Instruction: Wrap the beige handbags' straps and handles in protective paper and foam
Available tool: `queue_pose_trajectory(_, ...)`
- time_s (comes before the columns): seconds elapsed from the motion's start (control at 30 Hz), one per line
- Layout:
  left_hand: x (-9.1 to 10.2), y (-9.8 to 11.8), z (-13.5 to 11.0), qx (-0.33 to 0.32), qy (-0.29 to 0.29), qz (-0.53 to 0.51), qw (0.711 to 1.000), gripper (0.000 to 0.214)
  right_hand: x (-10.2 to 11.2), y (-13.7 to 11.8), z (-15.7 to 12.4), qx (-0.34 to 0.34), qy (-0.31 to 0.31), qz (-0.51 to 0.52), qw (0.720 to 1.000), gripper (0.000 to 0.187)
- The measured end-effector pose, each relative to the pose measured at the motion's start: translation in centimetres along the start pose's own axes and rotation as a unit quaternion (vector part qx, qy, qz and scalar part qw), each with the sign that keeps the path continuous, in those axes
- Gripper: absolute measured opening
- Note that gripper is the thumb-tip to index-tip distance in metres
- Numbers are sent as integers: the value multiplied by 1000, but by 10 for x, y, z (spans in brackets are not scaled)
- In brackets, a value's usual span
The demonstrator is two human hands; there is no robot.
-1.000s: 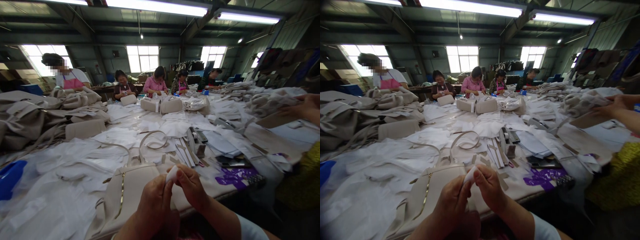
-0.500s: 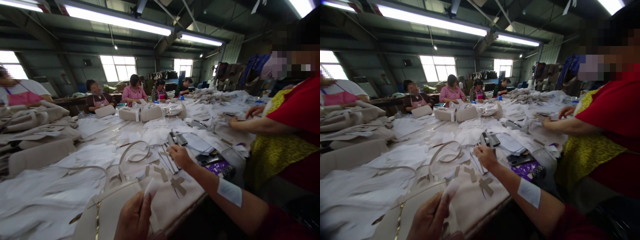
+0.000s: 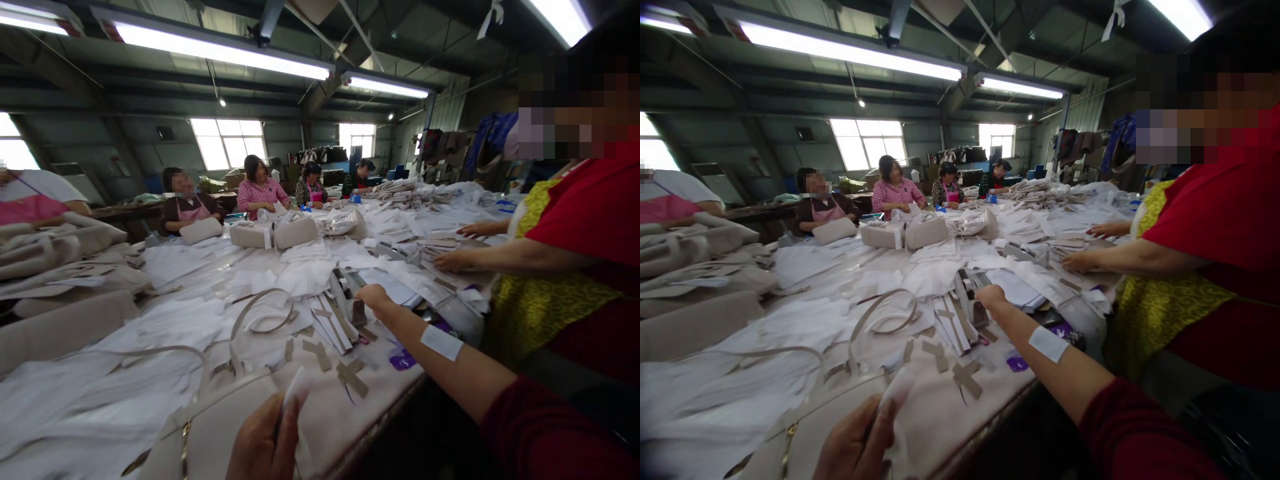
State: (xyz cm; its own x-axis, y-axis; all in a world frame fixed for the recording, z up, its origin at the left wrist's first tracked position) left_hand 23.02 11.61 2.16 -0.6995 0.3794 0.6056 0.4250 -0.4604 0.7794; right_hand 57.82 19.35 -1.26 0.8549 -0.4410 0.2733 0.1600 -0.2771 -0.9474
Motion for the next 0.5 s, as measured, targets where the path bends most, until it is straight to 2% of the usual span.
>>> queue_pose_trajectory(0.1, 1, -1, 0, -7, 4, 9, 1000, 38, -2, 25, -7, -42, -26, -5, 999, 27)
queue_pose_trajectory(0.27, -3, 0, 2, -20, -28, 56, 998, 37, -18, 65, -24, -117, -54, 10, 992, 23)
queue_pose_trajectory(0.37, -3, 2, 3, -32, -31, 79, 996, 36, -21, 75, -25, -140, -49, 20, 989, 24)
queue_pose_trajectory(0.5, -2, 4, 1, -54, -2, 117, 992, 33, -20, 77, -38, -143, -53, 30, 988, 20)
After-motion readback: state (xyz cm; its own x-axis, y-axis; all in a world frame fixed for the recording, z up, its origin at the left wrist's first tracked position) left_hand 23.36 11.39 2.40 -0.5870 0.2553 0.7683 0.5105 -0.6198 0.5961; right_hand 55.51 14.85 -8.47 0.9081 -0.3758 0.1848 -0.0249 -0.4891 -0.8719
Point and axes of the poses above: each hand's wrist, its own z-axis towards the middle knuckle, its own x-axis out of the back of the hand, y = z × x, the point moved 7 cm from there along z, towards the middle knuckle, and after that the axes turned 14 degrees about -y, right-handed, at the moved point
